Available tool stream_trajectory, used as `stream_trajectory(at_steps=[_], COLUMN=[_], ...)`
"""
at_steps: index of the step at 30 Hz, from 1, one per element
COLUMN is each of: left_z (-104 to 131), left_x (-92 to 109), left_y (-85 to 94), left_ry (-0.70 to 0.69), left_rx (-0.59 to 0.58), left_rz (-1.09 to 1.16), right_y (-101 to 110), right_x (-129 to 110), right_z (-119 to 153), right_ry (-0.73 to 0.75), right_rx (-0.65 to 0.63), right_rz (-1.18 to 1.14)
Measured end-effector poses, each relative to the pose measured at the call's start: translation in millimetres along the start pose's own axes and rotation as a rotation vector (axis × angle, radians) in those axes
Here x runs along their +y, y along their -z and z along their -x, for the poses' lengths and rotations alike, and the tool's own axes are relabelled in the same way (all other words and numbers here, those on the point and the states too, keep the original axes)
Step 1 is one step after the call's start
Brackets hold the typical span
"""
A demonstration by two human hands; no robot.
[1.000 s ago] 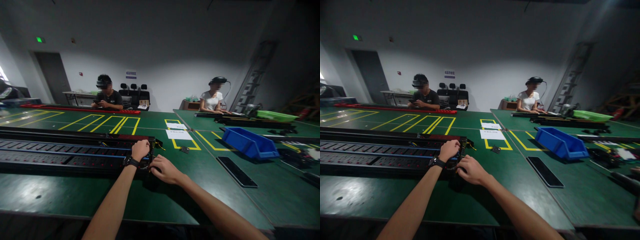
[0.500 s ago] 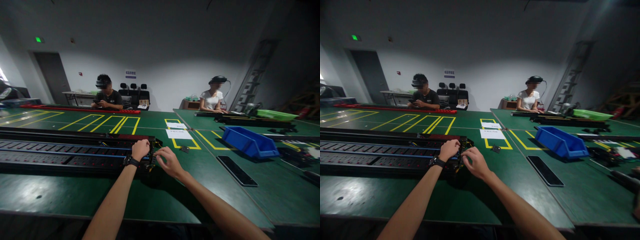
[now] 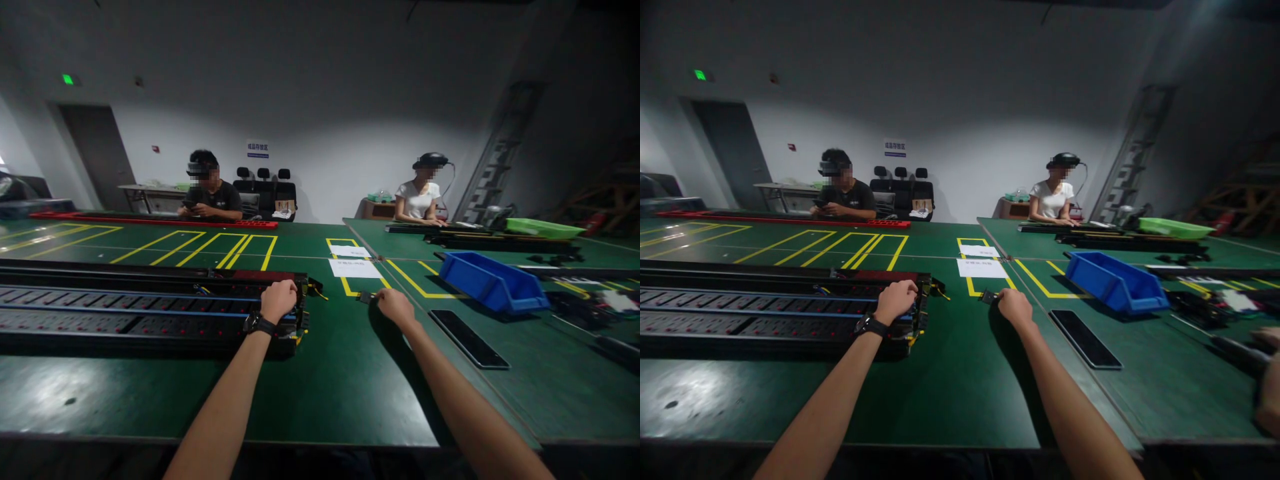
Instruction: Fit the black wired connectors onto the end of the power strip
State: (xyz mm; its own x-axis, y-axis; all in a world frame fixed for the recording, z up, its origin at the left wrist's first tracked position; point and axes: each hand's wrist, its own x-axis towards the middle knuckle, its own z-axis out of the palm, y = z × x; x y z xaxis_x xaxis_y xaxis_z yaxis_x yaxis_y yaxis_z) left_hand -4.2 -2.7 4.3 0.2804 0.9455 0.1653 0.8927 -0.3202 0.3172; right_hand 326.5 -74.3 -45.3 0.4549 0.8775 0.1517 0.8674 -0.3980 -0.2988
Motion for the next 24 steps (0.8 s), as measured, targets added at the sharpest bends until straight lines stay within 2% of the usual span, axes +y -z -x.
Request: stream_trajectory(at_steps=[3, 7, 9, 11, 13, 16, 18, 20, 24], left_z=[0.0, 0.8, 1.0, 0.9, 0.8, 0.8, 1.0, 1.4, 1.9], left_x=[-0.3, -0.2, 0.0, 0.3, 0.5, 0.7, 0.6, 0.5, 0.7], left_y=[0.4, 0.7, 0.7, 0.5, 0.2, -0.2, -0.7, -1.2, -2.1], left_ry=[-0.002, -0.006, -0.006, -0.007, -0.002, 0.005, 0.001, -0.001, 0.007], left_rx=[-0.004, 0.003, 0.004, 0.004, 0.002, 0.007, 0.007, 0.010, 0.025], left_rz=[0.003, 0.009, 0.011, 0.013, 0.011, 0.000, -0.003, -0.004, -0.011], right_y=[-0.8, -0.9, -3.8, -8.7, -13.2, -14.8, -12.6, -10.2, -10.4], right_x=[1.5, -9.7, -24.5, -45.8, -71.0, -107.0, -123.9, -133.1, -132.5], right_z=[-0.8, 1.1, 7.5, 20.5, 39.7, 72.3, 89.2, 98.3, 96.1], right_ry=[-0.003, 0.066, 0.183, 0.376, 0.605, 0.879, 0.963, 1.011, 1.027], right_rx=[0.003, 0.128, 0.194, 0.231, 0.184, 0.069, 0.025, 0.034, 0.080], right_rz=[-0.025, 0.002, -0.054, -0.187, -0.319, -0.343, -0.309, -0.259, -0.234])
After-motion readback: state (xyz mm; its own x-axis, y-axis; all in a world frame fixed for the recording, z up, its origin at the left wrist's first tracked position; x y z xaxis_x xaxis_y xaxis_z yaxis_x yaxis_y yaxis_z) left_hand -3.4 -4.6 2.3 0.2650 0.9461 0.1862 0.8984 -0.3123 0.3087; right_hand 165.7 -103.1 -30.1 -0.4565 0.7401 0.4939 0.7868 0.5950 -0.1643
